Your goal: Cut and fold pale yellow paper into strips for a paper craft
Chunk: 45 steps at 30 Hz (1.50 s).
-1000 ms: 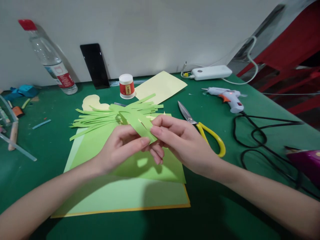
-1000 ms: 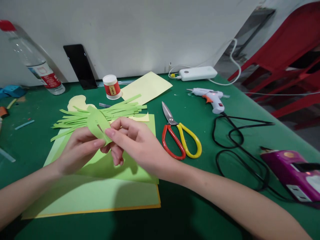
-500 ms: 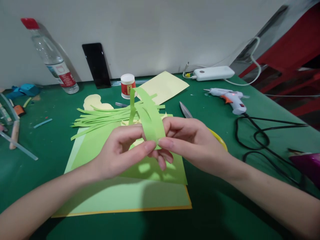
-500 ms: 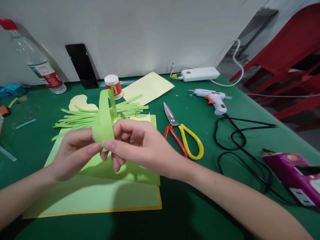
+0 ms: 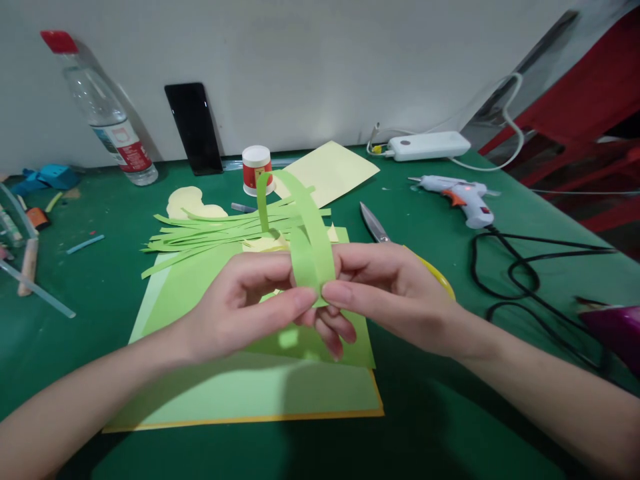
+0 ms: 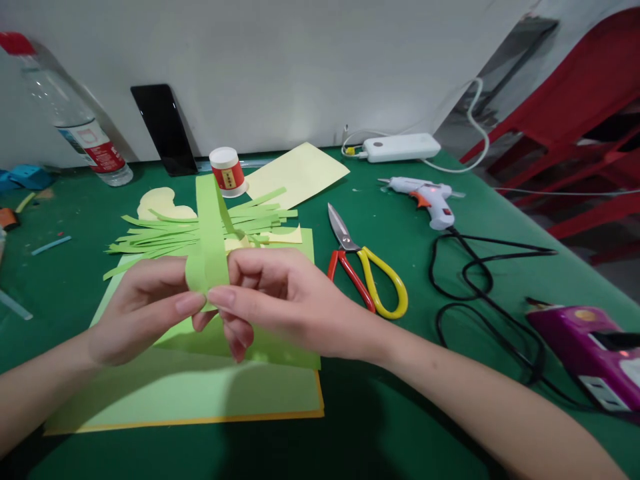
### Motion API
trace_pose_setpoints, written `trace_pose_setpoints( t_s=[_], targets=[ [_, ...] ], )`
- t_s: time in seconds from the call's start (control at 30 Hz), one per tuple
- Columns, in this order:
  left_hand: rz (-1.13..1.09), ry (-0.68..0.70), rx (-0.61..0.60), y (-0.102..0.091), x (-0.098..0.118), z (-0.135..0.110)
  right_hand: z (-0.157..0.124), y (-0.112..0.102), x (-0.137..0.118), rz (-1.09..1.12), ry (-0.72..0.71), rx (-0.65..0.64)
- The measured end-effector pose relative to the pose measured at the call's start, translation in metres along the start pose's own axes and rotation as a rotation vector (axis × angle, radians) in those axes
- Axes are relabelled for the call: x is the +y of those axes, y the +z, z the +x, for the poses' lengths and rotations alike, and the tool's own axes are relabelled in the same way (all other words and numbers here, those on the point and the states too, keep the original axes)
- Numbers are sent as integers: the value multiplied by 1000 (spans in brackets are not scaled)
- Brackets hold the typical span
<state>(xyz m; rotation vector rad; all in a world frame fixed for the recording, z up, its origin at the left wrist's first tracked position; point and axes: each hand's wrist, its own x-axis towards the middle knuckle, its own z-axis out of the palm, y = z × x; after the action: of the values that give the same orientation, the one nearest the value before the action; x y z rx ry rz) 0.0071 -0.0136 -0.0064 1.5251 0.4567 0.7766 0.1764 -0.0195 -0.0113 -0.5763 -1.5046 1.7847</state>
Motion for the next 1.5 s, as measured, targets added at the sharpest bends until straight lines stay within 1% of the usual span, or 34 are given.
trace_pose_setpoints(
  t_s=[0.13, 0.27, 0.33, 0.5, 0.67, 0.8, 0.97, 1.07, 1.3, 1.5],
  targets=[
    [78, 36, 30, 1, 1, 0, 0, -2, 3, -41, -55, 21],
    [83, 59, 138, 4, 0, -1, 1, -5, 6, -42, -115, 33],
    [61, 59, 166, 5, -1, -1, 1, -5, 7, -46, -119, 54],
    [-12, 24, 133, 6, -2, 1, 1, -6, 8, -85, -123, 66],
    [-72, 51, 130, 7, -4, 3, 1, -8, 9, -64, -134, 48],
    [-116, 23, 120, 7, -5, 2, 1, -8, 8, -62, -108, 52],
    [-183, -8, 57, 5, -4, 1, 0, -7, 7, 14, -57, 18],
    [-126, -22, 46, 2, -2, 1, 0, -8, 6, 36, -17, -9],
    [183, -91, 88, -4, 3, 0, -1, -13, 1, -23, 32, -57],
    [338, -47, 82, -4, 6, -1, -1, -14, -4, -131, 65, -58]
  ],
)
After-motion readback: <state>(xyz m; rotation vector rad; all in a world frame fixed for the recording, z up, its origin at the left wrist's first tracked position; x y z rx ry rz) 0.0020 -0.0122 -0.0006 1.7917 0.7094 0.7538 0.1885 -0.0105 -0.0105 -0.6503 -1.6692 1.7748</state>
